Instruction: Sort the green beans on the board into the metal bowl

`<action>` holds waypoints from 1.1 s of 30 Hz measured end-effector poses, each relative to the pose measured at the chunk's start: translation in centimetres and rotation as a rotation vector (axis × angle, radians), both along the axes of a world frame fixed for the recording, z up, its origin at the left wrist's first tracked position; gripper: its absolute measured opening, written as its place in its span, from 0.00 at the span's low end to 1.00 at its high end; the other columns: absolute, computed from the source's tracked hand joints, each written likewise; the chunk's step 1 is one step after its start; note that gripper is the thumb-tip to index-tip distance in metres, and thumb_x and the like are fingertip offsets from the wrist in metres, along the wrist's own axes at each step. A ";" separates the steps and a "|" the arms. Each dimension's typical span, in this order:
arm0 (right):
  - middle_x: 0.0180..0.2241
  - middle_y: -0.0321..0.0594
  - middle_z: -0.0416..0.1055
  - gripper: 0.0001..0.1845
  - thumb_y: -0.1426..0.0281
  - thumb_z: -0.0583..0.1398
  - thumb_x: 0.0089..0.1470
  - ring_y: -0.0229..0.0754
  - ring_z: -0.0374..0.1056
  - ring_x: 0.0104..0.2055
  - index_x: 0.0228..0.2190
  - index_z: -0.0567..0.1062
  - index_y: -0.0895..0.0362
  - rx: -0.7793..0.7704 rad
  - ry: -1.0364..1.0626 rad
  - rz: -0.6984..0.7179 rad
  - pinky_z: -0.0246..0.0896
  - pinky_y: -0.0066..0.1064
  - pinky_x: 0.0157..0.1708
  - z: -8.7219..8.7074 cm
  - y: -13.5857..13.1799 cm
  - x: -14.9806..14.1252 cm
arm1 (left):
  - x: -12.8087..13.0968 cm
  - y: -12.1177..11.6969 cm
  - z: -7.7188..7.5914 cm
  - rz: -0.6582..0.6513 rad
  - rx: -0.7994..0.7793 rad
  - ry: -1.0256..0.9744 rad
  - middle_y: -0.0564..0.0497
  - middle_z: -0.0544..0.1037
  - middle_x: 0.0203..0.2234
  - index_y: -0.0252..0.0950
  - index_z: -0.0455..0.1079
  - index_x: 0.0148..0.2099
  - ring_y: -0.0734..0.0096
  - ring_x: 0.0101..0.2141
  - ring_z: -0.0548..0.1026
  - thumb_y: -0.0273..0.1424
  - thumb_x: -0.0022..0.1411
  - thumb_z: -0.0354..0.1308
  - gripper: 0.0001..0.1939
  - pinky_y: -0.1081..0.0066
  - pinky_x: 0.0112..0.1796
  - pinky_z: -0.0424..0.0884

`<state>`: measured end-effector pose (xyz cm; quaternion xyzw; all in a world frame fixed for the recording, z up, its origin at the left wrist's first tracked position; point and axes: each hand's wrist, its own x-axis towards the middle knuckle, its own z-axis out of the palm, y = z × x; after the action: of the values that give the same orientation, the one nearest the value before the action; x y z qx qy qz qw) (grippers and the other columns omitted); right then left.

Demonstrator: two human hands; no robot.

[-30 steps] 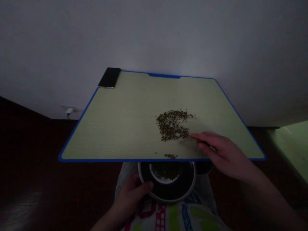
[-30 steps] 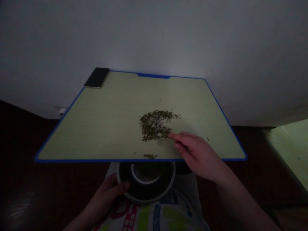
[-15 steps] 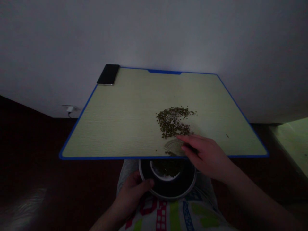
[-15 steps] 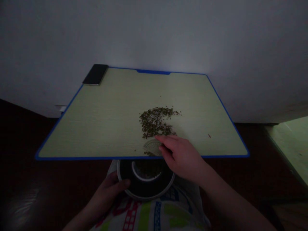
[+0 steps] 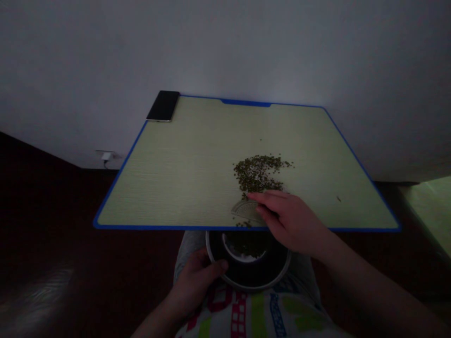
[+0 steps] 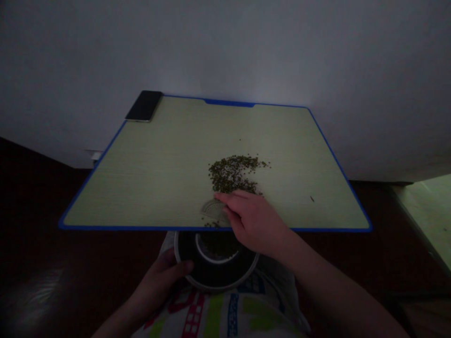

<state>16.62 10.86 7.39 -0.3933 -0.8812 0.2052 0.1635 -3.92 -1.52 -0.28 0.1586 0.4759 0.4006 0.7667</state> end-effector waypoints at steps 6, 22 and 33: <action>0.43 0.45 0.76 0.18 0.75 0.53 0.61 0.42 0.72 0.44 0.51 0.74 0.60 -0.052 0.027 0.085 0.68 0.33 0.44 0.0 0.5 -0.7 | -0.1 0.0 0.0 0.001 0.008 0.022 0.44 0.86 0.34 0.34 0.80 0.41 0.61 0.34 0.82 0.32 0.50 0.69 0.14 0.69 0.40 0.75; 0.41 0.44 0.76 0.21 0.79 0.52 0.60 0.40 0.71 0.41 0.52 0.73 0.58 -0.032 0.129 0.286 0.68 0.31 0.40 -0.2 0.0 0.6 | 0.1 0.1 0.4 0.009 0.011 0.019 0.45 0.86 0.36 0.36 0.81 0.41 0.61 0.36 0.82 0.32 0.50 0.69 0.13 0.68 0.42 0.75; 0.38 0.43 0.76 0.19 0.76 0.53 0.61 0.39 0.72 0.37 0.51 0.73 0.56 0.060 0.101 0.150 0.69 0.28 0.35 -0.6 -2.2 5.8 | 0.4 0.3 0.6 0.022 -0.011 0.016 0.44 0.86 0.31 0.35 0.81 0.37 0.60 0.32 0.82 0.34 0.45 0.72 0.15 0.68 0.39 0.77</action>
<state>22.38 8.70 6.82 -0.3104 -0.9045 0.2099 0.2037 -3.56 -1.19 0.27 0.1523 0.4857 0.4050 0.7595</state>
